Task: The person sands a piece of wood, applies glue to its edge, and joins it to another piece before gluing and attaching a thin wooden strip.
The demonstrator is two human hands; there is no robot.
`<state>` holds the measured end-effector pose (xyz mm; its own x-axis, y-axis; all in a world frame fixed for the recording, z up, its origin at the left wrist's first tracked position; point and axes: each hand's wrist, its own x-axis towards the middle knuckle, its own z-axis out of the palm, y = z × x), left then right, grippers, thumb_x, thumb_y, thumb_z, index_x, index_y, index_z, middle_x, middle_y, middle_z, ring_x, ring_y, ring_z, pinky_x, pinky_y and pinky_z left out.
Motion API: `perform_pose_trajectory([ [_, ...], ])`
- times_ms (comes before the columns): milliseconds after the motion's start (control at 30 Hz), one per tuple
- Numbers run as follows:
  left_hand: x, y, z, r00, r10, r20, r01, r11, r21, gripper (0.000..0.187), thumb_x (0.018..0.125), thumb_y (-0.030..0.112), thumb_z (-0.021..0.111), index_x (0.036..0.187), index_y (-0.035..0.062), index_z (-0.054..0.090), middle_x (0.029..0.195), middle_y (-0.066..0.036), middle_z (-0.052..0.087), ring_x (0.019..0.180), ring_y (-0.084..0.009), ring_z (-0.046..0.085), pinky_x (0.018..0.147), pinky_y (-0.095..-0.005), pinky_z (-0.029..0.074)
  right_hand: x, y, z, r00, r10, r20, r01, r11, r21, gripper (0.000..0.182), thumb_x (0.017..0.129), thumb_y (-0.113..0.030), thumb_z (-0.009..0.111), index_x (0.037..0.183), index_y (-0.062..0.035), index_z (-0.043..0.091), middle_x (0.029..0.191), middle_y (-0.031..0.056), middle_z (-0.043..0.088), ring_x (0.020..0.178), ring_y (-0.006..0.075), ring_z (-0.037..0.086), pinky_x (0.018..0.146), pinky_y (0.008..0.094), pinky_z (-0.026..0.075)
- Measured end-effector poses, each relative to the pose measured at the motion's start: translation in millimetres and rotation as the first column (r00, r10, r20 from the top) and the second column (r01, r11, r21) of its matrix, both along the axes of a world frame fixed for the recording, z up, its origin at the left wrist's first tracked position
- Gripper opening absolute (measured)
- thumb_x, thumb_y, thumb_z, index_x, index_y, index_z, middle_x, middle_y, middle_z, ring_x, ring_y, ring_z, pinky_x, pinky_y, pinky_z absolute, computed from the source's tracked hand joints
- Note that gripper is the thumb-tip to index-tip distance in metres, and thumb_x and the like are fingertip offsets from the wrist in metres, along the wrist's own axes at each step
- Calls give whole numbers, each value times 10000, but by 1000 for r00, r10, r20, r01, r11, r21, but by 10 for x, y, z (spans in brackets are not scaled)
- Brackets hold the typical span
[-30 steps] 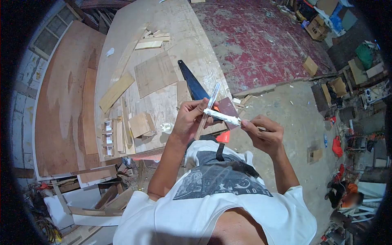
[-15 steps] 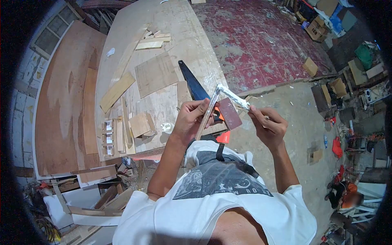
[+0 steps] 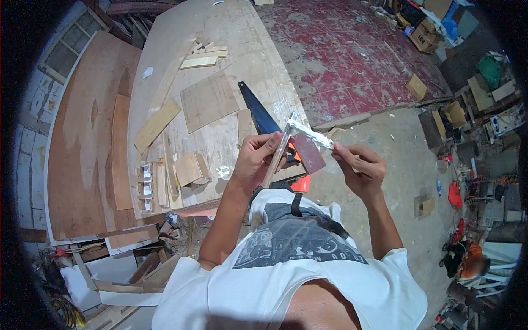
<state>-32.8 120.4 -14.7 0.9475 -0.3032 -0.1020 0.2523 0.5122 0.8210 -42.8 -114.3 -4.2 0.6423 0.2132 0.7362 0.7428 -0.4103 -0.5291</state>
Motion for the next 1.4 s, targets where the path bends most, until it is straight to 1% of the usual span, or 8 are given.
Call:
perform_pose_trajectory([
  [233, 5, 25, -2, 999, 41, -16, -40, 998, 56, 394, 877, 326, 577, 937, -59, 630, 645, -51, 581, 484, -92, 504, 445, -214, 400, -99, 16, 8, 984, 147, -105, -147, 989, 8, 314, 701, 33, 713, 997, -66, 684, 772, 110, 653, 617, 137, 596, 514, 236, 451],
  [333, 2, -68, 2, 988, 156, -20, -155, 987, 51, 390, 878, 322, 577, 938, -59, 629, 669, -53, 591, 544, -81, 532, 499, -207, 420, -167, 47, -33, 918, 189, -349, -87, 954, 288, 216, 754, -15, 692, 969, -9, 679, 760, 96, 646, 598, 98, 560, 508, 222, 420],
  [533, -3, -50, -20, 996, 92, -9, -91, 994, 67, 384, 870, 328, 589, 936, -48, 631, 683, -37, 596, 625, -68, 550, 569, -195, 427, -177, 113, -100, 416, 541, -731, 1, 803, 596, 162, 852, -67, 601, 934, 64, 650, 645, 27, 516, 490, 71, 383, 425, 232, 257],
  [667, -3, -33, -47, 997, 74, -28, -73, 996, 42, 363, 861, 318, 605, 923, -39, 636, 691, -32, 603, 630, -69, 555, 554, -198, 431, -141, 108, -125, 365, 502, -784, -9, 844, 536, 162, 849, -71, 608, 927, 64, 654, 640, 20, 510, 495, 70, 371, 426, 233, 255],
  [967, -7, -54, -154, 994, 105, -19, -106, 993, -60, 239, 879, 209, 594, 883, -23, 650, 755, -61, 633, 646, -77, 559, 562, -201, 430, -72, 58, -52, 475, 590, -653, -12, 747, 665, 190, 839, -120, 640, 970, 14, 672, 739, 32, 611, 563, 60, 483, 473, 195, 356],
  [1067, 1, -33, -149, 999, 49, -11, -50, 992, -119, 256, 866, 227, 609, 887, -24, 651, 754, -69, 636, 663, -88, 586, 594, -208, 452, -94, 61, -83, 669, 504, -546, -25, 750, 661, 188, 810, -53, 654, 987, 9, 670, 752, 46, 608, 588, 74, 503, 489, 205, 370],
  [1133, 5, -16, -166, 998, 57, -39, -61, 992, -115, 255, 867, 226, 607, 893, -24, 652, 753, -68, 636, 659, -89, 588, 606, -209, 457, -94, 66, -50, 852, 281, -442, -84, 906, 415, 255, 749, 15, 689, 1003, -1, 668, 769, 64, 612, 622, 91, 527, 506, 219, 396],
  [1400, 7, -66, -104, 991, 88, -96, -98, 990, -105, 273, 874, 229, 596, 922, -34, 651, 747, -61, 637, 633, -98, 591, 612, -223, 471, -80, 44, -68, 966, 171, -195, -152, 982, 110, 348, 695, 42, 709, 1013, -99, 689, 769, 82, 639, 654, 138, 589, 546, 241, 448],
])
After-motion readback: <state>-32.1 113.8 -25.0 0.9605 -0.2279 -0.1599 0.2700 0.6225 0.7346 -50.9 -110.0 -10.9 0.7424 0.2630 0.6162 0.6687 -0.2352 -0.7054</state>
